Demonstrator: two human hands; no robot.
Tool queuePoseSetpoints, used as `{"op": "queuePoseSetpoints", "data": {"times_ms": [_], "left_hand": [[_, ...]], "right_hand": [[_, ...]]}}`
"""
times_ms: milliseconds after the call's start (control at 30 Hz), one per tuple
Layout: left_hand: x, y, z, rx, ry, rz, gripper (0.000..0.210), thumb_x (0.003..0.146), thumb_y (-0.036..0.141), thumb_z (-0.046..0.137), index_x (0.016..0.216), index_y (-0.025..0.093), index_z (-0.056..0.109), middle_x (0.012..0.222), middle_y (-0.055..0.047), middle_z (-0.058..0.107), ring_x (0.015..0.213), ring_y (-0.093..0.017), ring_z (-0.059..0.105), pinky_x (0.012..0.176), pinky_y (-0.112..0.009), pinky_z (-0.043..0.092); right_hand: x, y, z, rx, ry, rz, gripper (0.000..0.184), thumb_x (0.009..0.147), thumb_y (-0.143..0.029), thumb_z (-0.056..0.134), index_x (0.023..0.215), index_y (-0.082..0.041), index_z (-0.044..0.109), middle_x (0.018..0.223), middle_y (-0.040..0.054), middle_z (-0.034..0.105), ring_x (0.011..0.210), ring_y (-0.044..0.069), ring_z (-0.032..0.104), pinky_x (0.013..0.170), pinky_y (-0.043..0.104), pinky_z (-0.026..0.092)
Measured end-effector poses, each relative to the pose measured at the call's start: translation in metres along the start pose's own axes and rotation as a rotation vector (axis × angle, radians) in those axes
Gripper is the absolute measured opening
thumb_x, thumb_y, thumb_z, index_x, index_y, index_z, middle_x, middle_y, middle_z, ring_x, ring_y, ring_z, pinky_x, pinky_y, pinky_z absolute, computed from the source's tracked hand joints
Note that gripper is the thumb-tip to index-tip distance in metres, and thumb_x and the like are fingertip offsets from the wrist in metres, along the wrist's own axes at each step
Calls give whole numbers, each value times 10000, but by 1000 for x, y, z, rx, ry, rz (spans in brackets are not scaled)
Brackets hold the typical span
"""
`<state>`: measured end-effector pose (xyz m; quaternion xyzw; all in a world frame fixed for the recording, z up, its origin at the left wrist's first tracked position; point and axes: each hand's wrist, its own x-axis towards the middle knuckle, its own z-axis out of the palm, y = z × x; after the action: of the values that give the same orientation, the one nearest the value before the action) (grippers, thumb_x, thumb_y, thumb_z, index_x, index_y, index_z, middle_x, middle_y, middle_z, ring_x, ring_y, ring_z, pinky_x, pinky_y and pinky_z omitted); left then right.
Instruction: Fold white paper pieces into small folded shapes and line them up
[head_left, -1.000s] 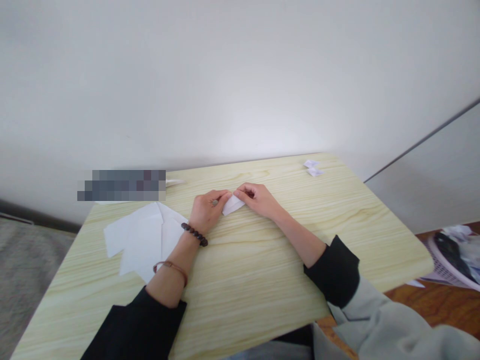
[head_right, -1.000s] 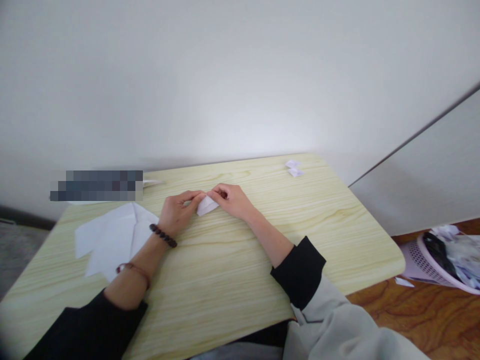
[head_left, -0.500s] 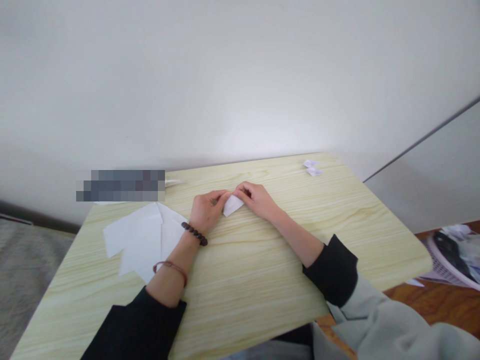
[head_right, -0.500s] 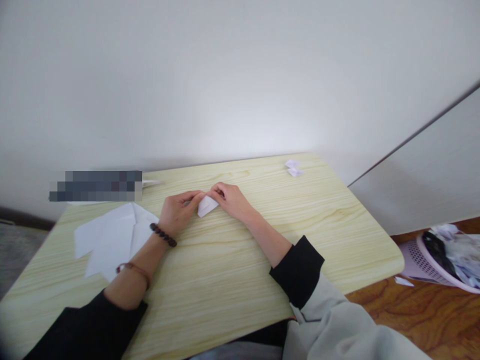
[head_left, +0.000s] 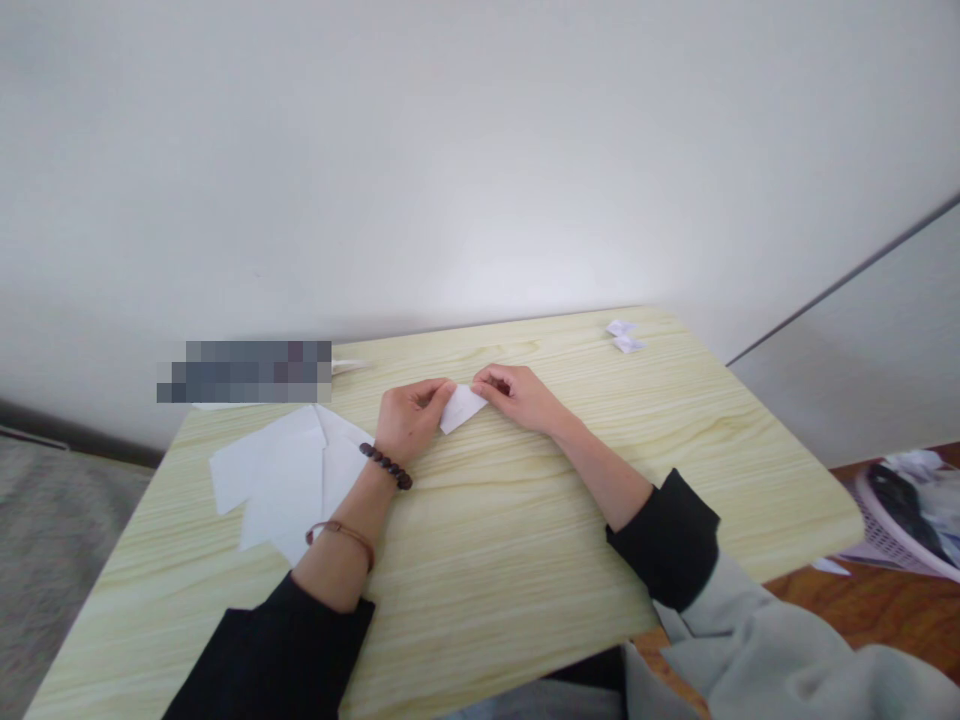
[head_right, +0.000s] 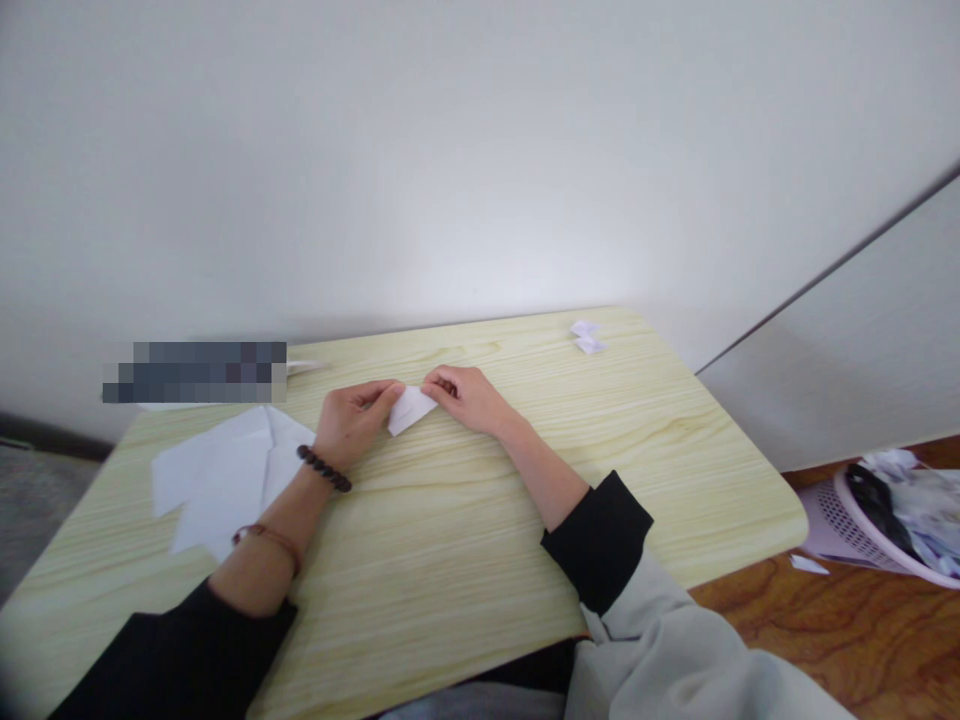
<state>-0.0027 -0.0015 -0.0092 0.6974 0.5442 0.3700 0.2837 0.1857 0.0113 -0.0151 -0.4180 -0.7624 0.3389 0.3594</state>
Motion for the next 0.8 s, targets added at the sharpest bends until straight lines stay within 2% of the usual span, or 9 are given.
{"op": "queuePoseSetpoints", "data": {"times_ms": [200, 367, 500, 600, 800], "left_hand": [[0, -2, 0, -10, 2, 4, 318, 811, 369, 527, 794, 136, 742, 722, -7, 705, 703, -173, 619, 606, -222, 440], [1, -4, 1, -36, 5, -12, 325, 803, 380, 531, 770, 133, 740, 691, -8, 698, 658, -166, 609, 572, -223, 435], [2, -3, 0, -102, 58, -65, 318, 789, 384, 551, 827, 132, 741, 759, -25, 730, 714, -179, 636, 598, -224, 461], [3, -3, 1, -170, 85, -106, 310, 780, 386, 565, 840, 131, 731, 784, -38, 738, 731, -178, 646, 620, -225, 479], [2, -5, 4, -266, -55, -77, 315, 756, 427, 619, 841, 134, 699, 829, -58, 737, 762, -181, 664, 687, -248, 497]], "right_hand": [[-2, 4, -6, 3, -95, 11, 161, 877, -253, 478, 828, -153, 594, 628, -31, 524, 560, 90, 439, 547, 211, 333], [-1, 9, -9, 86, -149, 63, 162, 876, -237, 462, 904, -158, 600, 657, -17, 585, 599, 108, 524, 585, 228, 375], [-1, 8, -7, 247, -123, 96, 167, 861, -250, 491, 934, -147, 600, 694, -4, 608, 633, 110, 553, 617, 234, 408], [-2, 5, -1, 332, -113, 96, 212, 844, -345, 546, 908, -149, 597, 757, 10, 621, 657, 112, 570, 628, 236, 435], [0, 6, 10, 389, 77, 170, 243, 790, -402, 614, 825, -171, 551, 709, -2, 617, 613, 116, 570, 576, 235, 445]]}}
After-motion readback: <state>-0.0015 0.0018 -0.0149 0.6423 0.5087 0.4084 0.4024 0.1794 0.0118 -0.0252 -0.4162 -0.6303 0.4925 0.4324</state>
